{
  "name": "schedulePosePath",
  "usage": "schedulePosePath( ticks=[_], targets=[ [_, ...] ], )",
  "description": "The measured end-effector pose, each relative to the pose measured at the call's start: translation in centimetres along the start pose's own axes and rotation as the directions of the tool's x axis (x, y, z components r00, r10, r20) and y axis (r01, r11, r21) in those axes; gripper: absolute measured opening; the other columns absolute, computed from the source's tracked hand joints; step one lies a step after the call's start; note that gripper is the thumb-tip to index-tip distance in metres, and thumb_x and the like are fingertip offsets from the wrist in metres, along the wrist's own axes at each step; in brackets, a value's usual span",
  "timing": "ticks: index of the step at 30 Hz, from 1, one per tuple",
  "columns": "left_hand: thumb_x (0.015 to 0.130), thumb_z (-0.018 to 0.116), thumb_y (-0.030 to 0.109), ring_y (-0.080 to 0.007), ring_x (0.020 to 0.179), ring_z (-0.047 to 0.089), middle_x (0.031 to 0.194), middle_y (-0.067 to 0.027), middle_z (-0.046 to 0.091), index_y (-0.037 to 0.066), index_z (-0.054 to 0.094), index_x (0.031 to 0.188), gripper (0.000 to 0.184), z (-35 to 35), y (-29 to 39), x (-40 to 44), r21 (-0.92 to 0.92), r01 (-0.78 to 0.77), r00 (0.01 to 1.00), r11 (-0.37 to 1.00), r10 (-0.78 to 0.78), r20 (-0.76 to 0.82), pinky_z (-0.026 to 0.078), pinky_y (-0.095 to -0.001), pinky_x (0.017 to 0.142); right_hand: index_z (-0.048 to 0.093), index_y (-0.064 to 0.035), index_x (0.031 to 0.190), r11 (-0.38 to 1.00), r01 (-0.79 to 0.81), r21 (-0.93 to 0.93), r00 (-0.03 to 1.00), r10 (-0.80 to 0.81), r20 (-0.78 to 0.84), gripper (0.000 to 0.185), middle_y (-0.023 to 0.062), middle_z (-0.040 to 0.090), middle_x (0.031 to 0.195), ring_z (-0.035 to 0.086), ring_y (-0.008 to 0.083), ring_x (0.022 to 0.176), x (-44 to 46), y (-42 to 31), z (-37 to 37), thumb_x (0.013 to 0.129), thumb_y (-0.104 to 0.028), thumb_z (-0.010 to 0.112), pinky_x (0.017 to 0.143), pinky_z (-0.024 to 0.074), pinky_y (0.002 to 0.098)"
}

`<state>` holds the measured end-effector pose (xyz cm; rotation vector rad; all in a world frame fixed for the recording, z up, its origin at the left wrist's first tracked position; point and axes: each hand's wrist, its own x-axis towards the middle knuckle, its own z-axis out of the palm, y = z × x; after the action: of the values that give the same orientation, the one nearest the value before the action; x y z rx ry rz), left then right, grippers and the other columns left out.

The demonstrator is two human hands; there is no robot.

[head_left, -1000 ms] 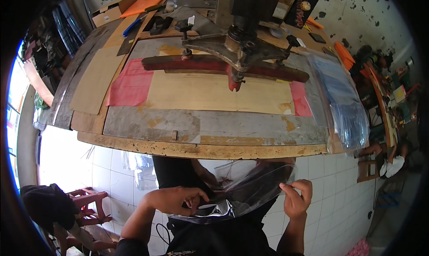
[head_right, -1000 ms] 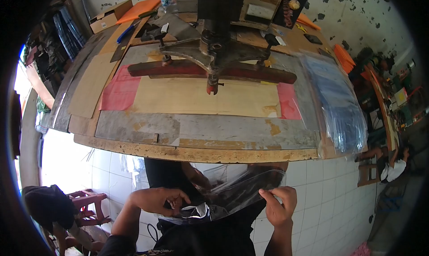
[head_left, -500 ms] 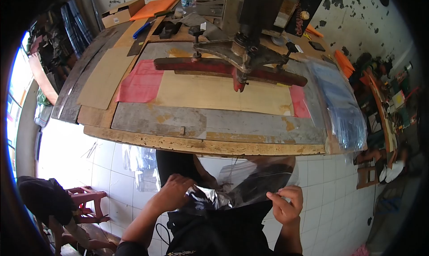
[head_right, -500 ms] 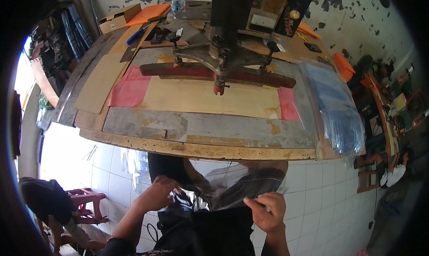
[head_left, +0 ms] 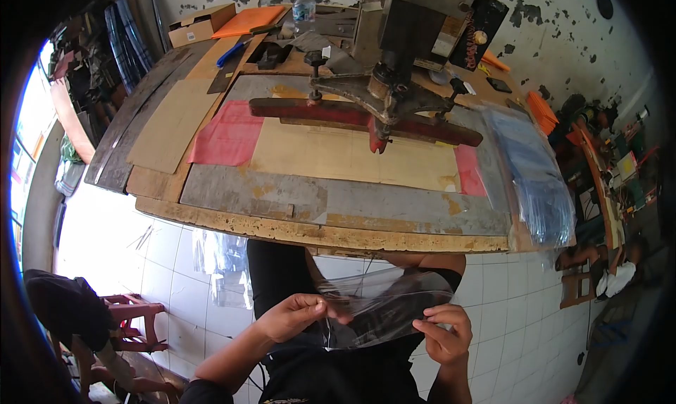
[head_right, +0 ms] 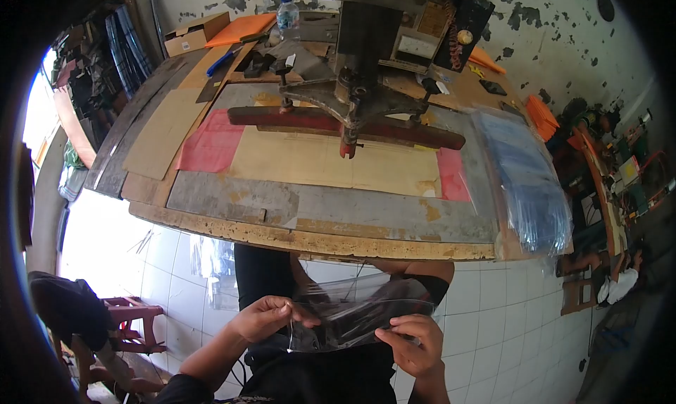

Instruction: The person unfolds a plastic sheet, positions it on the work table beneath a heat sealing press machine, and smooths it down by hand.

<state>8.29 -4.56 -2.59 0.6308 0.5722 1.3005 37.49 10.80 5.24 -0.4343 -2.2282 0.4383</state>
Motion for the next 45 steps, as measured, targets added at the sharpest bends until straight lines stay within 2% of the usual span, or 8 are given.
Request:
schedulePosePath(
  ticks=[9, 10, 15, 26, 33, 37, 40, 45],
  targets=[
    [0.11, 0.059, 0.023, -0.037, 0.123, 0.069, 0.097, -0.0118, 0.079, 0.009, 0.072, 0.099, 0.022, 0.1, -0.2, 0.6, -0.302, -0.079, 0.985, 0.95, 0.121, 0.124, 0.025, -0.0594, 0.126, 0.081, -0.0062, 0.1, 0.989, -0.071, 0.132, 0.996, 0.064, 0.053, 0.028, 0.0081, 0.078, 0.096, 0.079, 0.0228, 0.086, 0.5, 0.8, -0.9, 0.075, 0.005, 0.086, 0.071, 0.0627, 0.0317],
    [0.111, 0.058, 0.022, -0.0348, 0.124, 0.069, 0.098, -0.0091, 0.08, 0.009, 0.072, 0.1, 0.022, 0.5, 1.3, 0.4, 0.012, -0.163, 0.975, 0.987, 0.159, 0.158, 0.027, -0.0593, 0.124, 0.08, -0.005, 0.1, 0.988, -0.09, 0.127, 0.995, 0.082, 0.063, 0.028, 0.0092, 0.079, 0.097, 0.08, 0.0234, 0.086, 0.4, 1.2, -1.2, 0.075, 0.006, 0.086, 0.071, 0.0635, 0.0312],
    [0.101, 0.073, 0.019, -0.017, 0.103, 0.076, 0.099, -0.0036, 0.082, 0.01, 0.08, 0.114, 0.016, 3.4, 6.4, 0.8, 0.785, -0.343, 0.939, 0.515, 0.207, 0.274, 0.044, -0.0428, 0.106, 0.079, -0.0005, 0.102, 0.953, -0.235, 0.191, 0.965, 0.206, 0.162, 0.026, 0.0143, 0.081, 0.098, 0.081, 0.0264, 0.088, 0.0, 2.6, -2.9, 0.082, 0.015, 0.074, 0.073, 0.0656, 0.0319],
    [0.07, 0.095, 0.038, -0.0206, 0.107, 0.058, 0.107, 0.0053, 0.059, 0.036, 0.083, 0.108, 0.04, 6.1, -0.1, 2.7, 0.932, -0.102, 0.591, -0.349, 0.732, 0.339, 0.04, -0.0355, 0.091, 0.075, 0.0004, 0.11, 0.863, -0.48, 0.154, 0.854, 0.42, 0.308, 0.024, 0.0152, 0.079, 0.105, 0.077, 0.0271, 0.096, 0.6, 4.8, -2.6, 0.094, 0.015, 0.063, 0.083, 0.0609, 0.0339],
    [0.084, 0.081, 0.021, -0.0148, 0.094, 0.071, 0.118, 0.0008, 0.072, 0.017, 0.075, 0.112, 0.029, 5.6, 2.1, 5.0, 0.925, -0.306, 0.818, -0.224, 0.435, 0.376, 0.053, -0.032, 0.073, 0.073, 0.0, 0.118, 0.869, -0.492, 0.054, 0.841, 0.457, 0.29, 0.024, 0.0189, 0.072, 0.129, 0.068, 0.0324, 0.128, 2.6, 4.1, -3.2, 0.096, -0.001, 0.064, 0.109, 0.0508, 0.0437],
    [0.087, 0.081, 0.022, -0.015, 0.071, 0.068, 0.089, 0.0014, 0.065, 0.013, 0.071, 0.102, 0.021, 5.8, 3.5, 7.8, 0.932, -0.299, 0.829, -0.206, 0.426, 0.361, 0.051, -0.0283, 0.058, 0.071, 0.0003, 0.126, 0.823, -0.433, 0.368, 0.89, 0.326, 0.319, 0.063, 0.0185, 0.066, 0.145, 0.054, 0.0371, 0.145, 5.3, 0.3, -1.9, 0.09, -0.051, 0.079, 0.12, 0.0385, 0.0498],
    [0.088, 0.082, 0.024, -0.0164, 0.066, 0.066, 0.08, 0.0004, 0.059, 0.013, 0.071, 0.095, 0.017, 6.0, 4.1, 9.3, 0.92, -0.339, 0.813, -0.195, 0.43, 0.391, 0.053, -0.0309, 0.057, 0.071, -0.0005, 0.127, 0.915, -0.362, 0.179, 0.887, 0.279, 0.367, 0.068, 0.0165, 0.068, 0.14, 0.06, 0.0347, 0.138, 7.4, -0.5, -0.5, 0.084, -0.05, 0.086, 0.113, 0.0461, 0.048],
    [0.086, 0.086, 0.025, -0.0245, 0.065, 0.07, 0.084, -0.0037, 0.072, 0.01, 0.078, 0.099, 0.021, 6.1, 5.8, 9.3, 0.959, -0.285, 0.877, 0.005, 0.404, 0.259, 0.054, -0.0356, 0.06, 0.076, 0.0015, 0.116, 0.803, -0.581, 0.137, 0.754, 0.467, 0.461, 0.037, 0.0142, 0.08, 0.108, 0.08, 0.0228, 0.1, 7.2, 0.9, 0.3, 0.081, -0.002, 0.089, 0.081, 0.0617, 0.0323]
  ],
)
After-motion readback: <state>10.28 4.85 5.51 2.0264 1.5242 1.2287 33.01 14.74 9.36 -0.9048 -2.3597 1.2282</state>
